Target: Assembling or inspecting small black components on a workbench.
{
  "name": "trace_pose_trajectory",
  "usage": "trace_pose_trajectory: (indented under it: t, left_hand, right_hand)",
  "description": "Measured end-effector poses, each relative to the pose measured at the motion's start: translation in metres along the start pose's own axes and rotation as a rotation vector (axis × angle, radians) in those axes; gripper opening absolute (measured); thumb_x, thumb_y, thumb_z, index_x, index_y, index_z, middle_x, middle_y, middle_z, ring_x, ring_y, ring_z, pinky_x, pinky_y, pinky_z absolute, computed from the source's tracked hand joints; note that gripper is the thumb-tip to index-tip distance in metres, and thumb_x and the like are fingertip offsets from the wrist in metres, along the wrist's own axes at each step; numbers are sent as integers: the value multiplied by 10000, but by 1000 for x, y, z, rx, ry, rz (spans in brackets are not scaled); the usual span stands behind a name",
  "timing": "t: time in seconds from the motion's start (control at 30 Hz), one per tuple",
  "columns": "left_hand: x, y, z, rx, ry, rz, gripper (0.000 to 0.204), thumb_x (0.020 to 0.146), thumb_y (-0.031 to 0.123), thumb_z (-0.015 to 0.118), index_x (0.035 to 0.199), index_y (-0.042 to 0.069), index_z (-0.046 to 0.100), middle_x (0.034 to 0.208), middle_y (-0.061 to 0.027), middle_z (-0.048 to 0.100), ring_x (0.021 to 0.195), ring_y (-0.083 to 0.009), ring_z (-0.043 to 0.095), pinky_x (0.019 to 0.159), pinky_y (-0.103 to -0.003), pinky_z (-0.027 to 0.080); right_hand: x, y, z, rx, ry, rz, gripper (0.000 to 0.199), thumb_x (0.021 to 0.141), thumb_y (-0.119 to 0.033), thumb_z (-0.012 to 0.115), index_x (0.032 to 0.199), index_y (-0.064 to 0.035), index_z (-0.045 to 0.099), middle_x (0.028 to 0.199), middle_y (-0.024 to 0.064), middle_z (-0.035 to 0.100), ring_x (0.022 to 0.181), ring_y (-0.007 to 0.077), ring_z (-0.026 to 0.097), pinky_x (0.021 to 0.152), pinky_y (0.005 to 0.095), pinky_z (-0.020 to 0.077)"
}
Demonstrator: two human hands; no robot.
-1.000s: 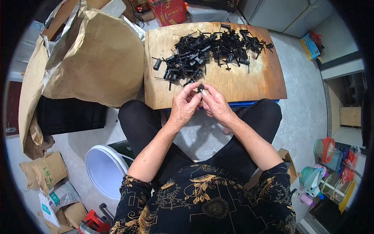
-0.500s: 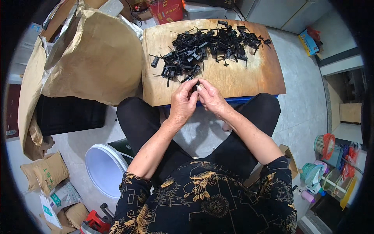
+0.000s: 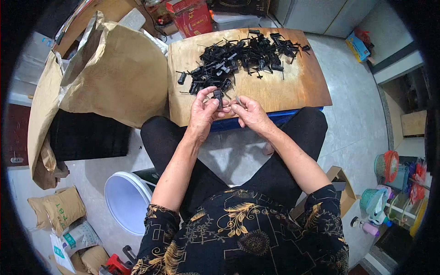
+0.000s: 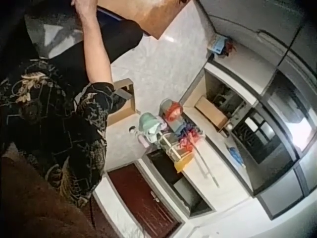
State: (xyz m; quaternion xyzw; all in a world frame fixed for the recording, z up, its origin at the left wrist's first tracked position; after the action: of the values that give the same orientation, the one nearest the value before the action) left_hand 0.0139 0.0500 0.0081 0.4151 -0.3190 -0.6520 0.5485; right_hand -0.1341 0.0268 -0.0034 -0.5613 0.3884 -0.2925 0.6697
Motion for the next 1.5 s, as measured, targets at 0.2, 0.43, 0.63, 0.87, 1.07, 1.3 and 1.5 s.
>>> trace_pose_trajectory:
  t: [0.2, 0.43, 0.63, 0.87, 1.07, 1.3, 1.5]
  left_hand:
    - [0, -6, -11, -196, -49, -72, 426, 859, 62, 577, 1254, 48, 418, 870, -60, 598, 730, -156, 638, 629, -232, 541]
    - [-9, -4, 8, -130, -194, -195, 411, 847, 73, 598, 1236, 37, 470, 870, -59, 601, 693, -156, 636, 585, -219, 533]
    - [-8, -3, 9, 97, -221, -192, 416, 848, 89, 596, 1242, 56, 465, 863, -58, 603, 677, -139, 622, 549, -214, 497]
    - [-10, -14, 12, 475, -252, -111, 438, 888, 77, 527, 1285, 76, 341, 985, -58, 541, 778, -124, 588, 632, -237, 486]
    - [-3, -9, 8, 467, -139, -92, 355, 890, 55, 500, 1217, 64, 364, 928, -54, 523, 793, -122, 579, 638, -241, 494]
    - [1, -14, 7, 496, -123, -116, 275, 892, 49, 497, 1133, 55, 365, 929, -65, 505, 751, -110, 571, 606, -230, 495]
    - [-2, -13, 9, 619, -52, -43, 272, 881, 19, 511, 1115, 44, 374, 925, -59, 472, 704, -91, 568, 582, -223, 497]
  right_hand:
    - [-7, -16, -4, 255, -89, 6, 261, 928, -250, 509, 1083, -43, 481, 796, 27, 610, 506, 36, 504, 408, 143, 322]
    - [-5, -8, -2, 358, -163, 89, 250, 896, -284, 567, 1030, -89, 487, 657, -22, 549, 483, 23, 485, 395, 134, 298]
    - [0, -1, -4, 279, -136, 86, 180, 889, -242, 579, 945, -77, 530, 626, -51, 506, 456, 6, 398, 386, 145, 282]
    - [1, 4, 5, 140, -102, 74, 197, 937, -244, 479, 894, -54, 508, 624, -46, 468, 525, 26, 409, 445, 185, 314]
    - [0, 6, 8, 42, -137, -33, 268, 977, -298, 373, 902, -68, 488, 650, -43, 437, 566, 33, 383, 494, 189, 320]
    - [2, 12, 8, -107, -57, -42, 256, 976, -264, 384, 913, -38, 487, 668, -25, 440, 599, 54, 407, 532, 217, 360]
    - [9, 18, 9, -251, -24, -99, 200, 957, -197, 420, 863, -28, 470, 645, 2, 441, 588, 91, 428, 537, 259, 388]
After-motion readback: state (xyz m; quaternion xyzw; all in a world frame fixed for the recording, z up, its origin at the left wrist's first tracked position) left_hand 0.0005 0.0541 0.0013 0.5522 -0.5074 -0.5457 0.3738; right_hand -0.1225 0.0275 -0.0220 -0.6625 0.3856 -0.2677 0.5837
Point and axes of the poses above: each hand's wrist, its own x-axis towards the middle knuckle, its own z-axis out of the palm, y = z × x, the point moved 4 cm from there along x, towards the middle knuckle
